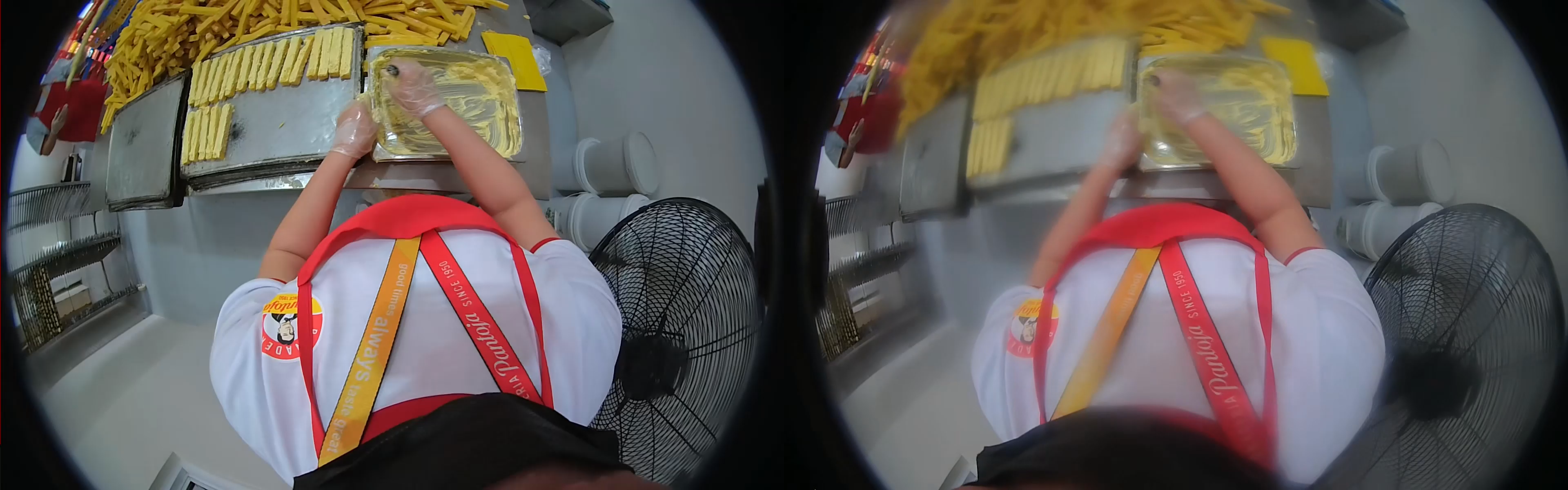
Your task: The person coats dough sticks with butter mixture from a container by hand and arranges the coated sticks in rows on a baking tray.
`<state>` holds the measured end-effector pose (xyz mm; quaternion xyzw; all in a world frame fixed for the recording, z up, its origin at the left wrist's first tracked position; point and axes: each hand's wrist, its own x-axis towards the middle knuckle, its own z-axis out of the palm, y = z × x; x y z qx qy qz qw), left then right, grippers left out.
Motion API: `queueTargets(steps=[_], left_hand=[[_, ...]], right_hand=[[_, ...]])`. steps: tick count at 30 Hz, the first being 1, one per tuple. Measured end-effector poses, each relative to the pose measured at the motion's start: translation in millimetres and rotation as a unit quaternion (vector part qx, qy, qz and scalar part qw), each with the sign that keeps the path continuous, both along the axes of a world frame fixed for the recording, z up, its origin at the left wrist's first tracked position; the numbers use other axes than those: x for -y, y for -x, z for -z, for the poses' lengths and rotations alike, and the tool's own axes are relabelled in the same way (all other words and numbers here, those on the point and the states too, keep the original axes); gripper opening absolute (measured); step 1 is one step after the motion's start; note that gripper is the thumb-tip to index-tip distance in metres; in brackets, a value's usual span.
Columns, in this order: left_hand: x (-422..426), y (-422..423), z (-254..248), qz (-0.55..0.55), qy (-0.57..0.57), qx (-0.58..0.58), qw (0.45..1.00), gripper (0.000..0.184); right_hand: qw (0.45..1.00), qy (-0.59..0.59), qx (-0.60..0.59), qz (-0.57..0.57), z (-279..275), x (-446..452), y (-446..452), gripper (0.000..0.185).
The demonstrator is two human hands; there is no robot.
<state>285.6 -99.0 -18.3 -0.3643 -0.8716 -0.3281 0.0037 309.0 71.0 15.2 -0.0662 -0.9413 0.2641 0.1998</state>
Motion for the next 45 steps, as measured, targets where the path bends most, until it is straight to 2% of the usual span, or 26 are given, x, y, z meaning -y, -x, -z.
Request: queueTargets(steps=[3, 6, 9, 10, 12, 13, 15, 18, 19, 21, 22, 25, 26, 27, 28, 29, 32, 34, 36, 39, 42, 45], left_hand=[[3.9, 6.9, 7.7, 0.008, 0.019, -0.003, 1.000, 0.021], [4.6, 7.6, 6.3, 0.016, 0.021, 0.002, 1.000, 0.022], [5.1, 14.1, 27.2, 0.038, 0.025, -0.024, 0.999, 0.023], [5.2, 17.4, 35.3, 0.049, 0.029, -0.041, 0.998, 0.023], [3.2, 16.0, 17.4, 0.045, -0.016, 0.026, 0.999, 0.023], [4.9, 12.3, 8.6, 0.043, -0.035, 0.062, 0.997, 0.023], [6.9, 9.2, 0.1, 0.060, -0.027, 0.033, 0.997, 0.024], [10.3, 17.7, 17.7, 0.087, 0.000, -0.038, 0.995, 0.026], [11.0, 19.7, 25.2, 0.096, 0.011, -0.065, 0.993, 0.026], [11.8, 17.8, 20.3, 0.116, 0.031, -0.109, 0.987, 0.026], [11.4, 17.7, 17.9, 0.125, 0.041, -0.132, 0.982, 0.026], [9.2, 21.1, 32.7, 0.096, 0.045, -0.076, 0.991, 0.023], [10.1, 22.5, 35.0, 0.115, 0.068, -0.108, 0.985, 0.022], [11.0, 23.5, 32.8, 0.134, 0.092, -0.140, 0.977, 0.022], [11.4, 23.1, 29.8, 0.154, 0.115, -0.172, 0.966, 0.022], [10.6, 22.4, 25.0, 0.153, 0.125, -0.183, 0.963, 0.021], [15.7, 16.9, 12.0, 0.149, 0.140, -0.225, 0.953, 0.019], [17.4, 12.8, 8.1, 0.144, 0.126, -0.263, 0.946, 0.018], [18.0, 10.6, 4.4, 0.140, 0.114, -0.231, 0.956, 0.018], [16.4, 12.2, 12.4, 0.135, 0.093, -0.233, 0.959, 0.017], [14.7, 13.7, 8.9, 0.139, 0.083, -0.236, 0.958, 0.017], [14.4, 13.6, 12.4, 0.141, 0.085, -0.222, 0.961, 0.018]], right_hand=[[0.990, -0.087, -0.005, 0.112, -17.9, -42.9, -36.4, 0.035], [0.962, -0.039, 0.082, 0.257, -15.3, -104.5, -64.2, 0.042], [0.965, -0.071, 0.072, 0.241, -5.5, -115.1, -65.4, 0.043], [0.983, -0.093, 0.009, 0.158, -25.0, -92.0, -71.0, 0.042], [0.996, -0.036, -0.045, 0.069, -44.0, -23.5, -60.4, 0.041], [0.996, 0.045, -0.035, 0.066, -38.5, 4.2, -51.2, 0.041], [0.996, 0.076, -0.009, -0.042, -19.5, 33.7, -46.6, 0.039], [0.997, 0.032, 0.006, 0.070, -9.6, 7.4, -64.6, 0.033], [0.993, -0.035, -0.024, 0.109, -2.2, -17.3, -75.6, 0.030], [0.980, -0.057, 0.002, 0.193, 0.8, -80.8, -92.6, 0.027], [0.970, -0.013, 0.057, 0.236, -5.5, -100.9, -94.0, 0.027], [0.975, -0.014, 0.107, 0.196, -21.6, -83.5, -92.3, 0.026], [0.987, -0.131, 0.020, 0.090, -12.3, -61.8, -91.9, 0.026], [0.968, -0.243, -0.067, -0.018, -2.9, -30.6, -91.3, 0.026], [0.996, -0.082, -0.023, -0.009, -27.9, 14.2, -93.4, 0.027], [0.997, 0.081, 0.018, -0.001, -53.1, 42.7, -94.5, 0.029], [0.992, 0.090, 0.026, 0.079, -24.4, 25.8, -104.8, 0.030], [0.980, 0.038, 0.055, 0.186, -11.0, -32.5, -120.4, 0.030], [0.960, 0.006, 0.092, 0.264, -34.4, -74.7, -136.9, 0.029], [0.971, -0.006, 0.113, 0.210, -42.4, -103.4, -148.5, 0.030], [0.970, -0.083, 0.223, 0.044, -95.2, -71.1, -154.3, 0.023], [0.900, -0.180, 0.392, -0.062, -116.0, -36.2, -156.0, 0.018]])
